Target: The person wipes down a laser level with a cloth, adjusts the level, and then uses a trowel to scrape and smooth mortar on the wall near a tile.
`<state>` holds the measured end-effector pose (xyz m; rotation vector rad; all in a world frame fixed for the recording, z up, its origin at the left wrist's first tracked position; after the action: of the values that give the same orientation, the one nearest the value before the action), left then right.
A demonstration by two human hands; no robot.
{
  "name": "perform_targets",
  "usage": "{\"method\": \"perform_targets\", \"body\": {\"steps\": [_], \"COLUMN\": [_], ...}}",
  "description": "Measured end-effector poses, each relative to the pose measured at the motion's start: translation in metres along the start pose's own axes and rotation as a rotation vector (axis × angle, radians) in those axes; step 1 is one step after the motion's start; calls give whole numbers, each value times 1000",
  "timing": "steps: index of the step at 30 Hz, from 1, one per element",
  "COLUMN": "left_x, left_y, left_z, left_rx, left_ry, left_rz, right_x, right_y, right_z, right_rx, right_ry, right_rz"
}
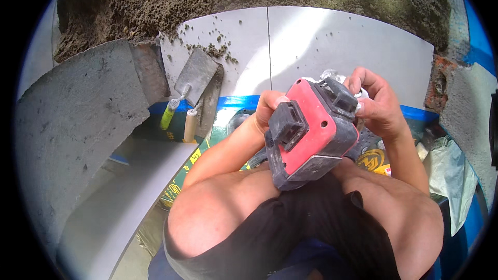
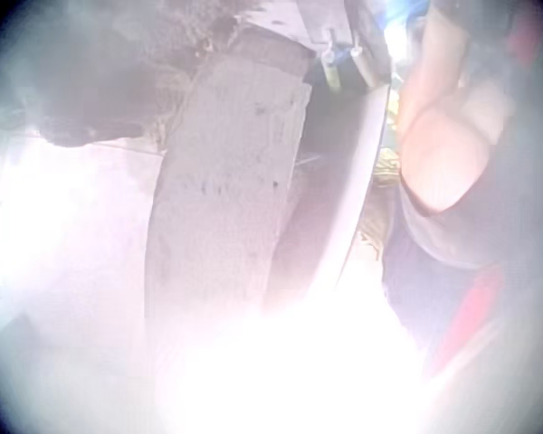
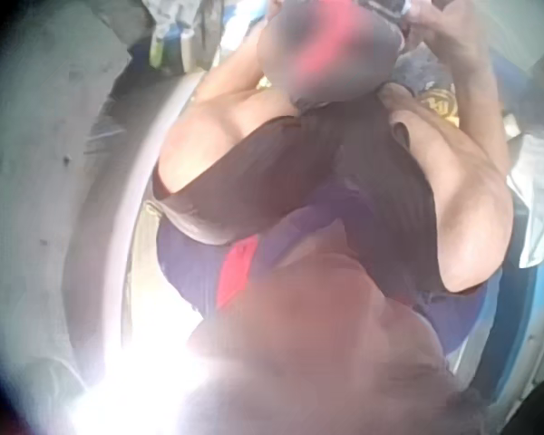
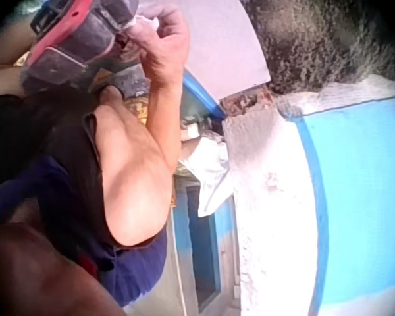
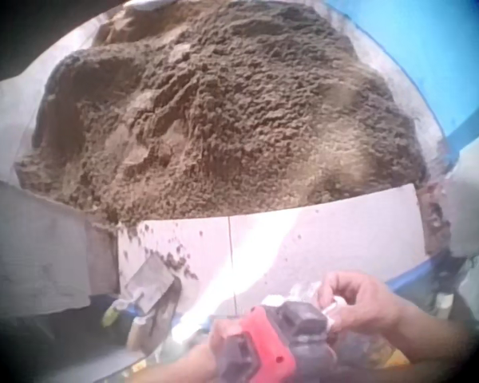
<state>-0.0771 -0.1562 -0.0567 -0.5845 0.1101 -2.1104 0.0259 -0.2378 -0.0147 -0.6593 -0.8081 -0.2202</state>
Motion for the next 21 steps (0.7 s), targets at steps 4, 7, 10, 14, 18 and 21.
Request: {"method": "perform_targets", "body": {"steps": [4,7,10,14,18,21], "left_x": [0,3,2,-2,-8,-10], "left_y": [0,5,5,2,1,-2], "left_z": [-19,-23,-20,-17,-11,-12], "left_rx": [-72,-109,-153,-228,-295,-304], "left_ry": [5,73,161,332,582,639], "left_rz": [37,64,87,103,115,96], "right_x": [17,44,80,93,85,82], "right_y": [-4,-21,-34,-37,-38,-40], "right_z": [-9,-7,21,41,34,38], "right_rx": [-144,-358,-448,-440,-440,-393], "right_ry": [-209,-581,-1017,-1220,-1168,-1233], "right_rz": [-184,-443,-799,-990,-938,-892]}}
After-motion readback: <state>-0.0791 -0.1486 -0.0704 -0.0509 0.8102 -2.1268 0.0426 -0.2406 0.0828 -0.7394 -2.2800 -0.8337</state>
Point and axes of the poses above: each hand's wrist, its own y-axis towards the middle knuckle, its own z-axis out of the palm, x = y × z, the point moved 10 cm from there along y, towards the middle knuckle, and after that the axes turned 12 degrees about -y, right-handed, at the moved point
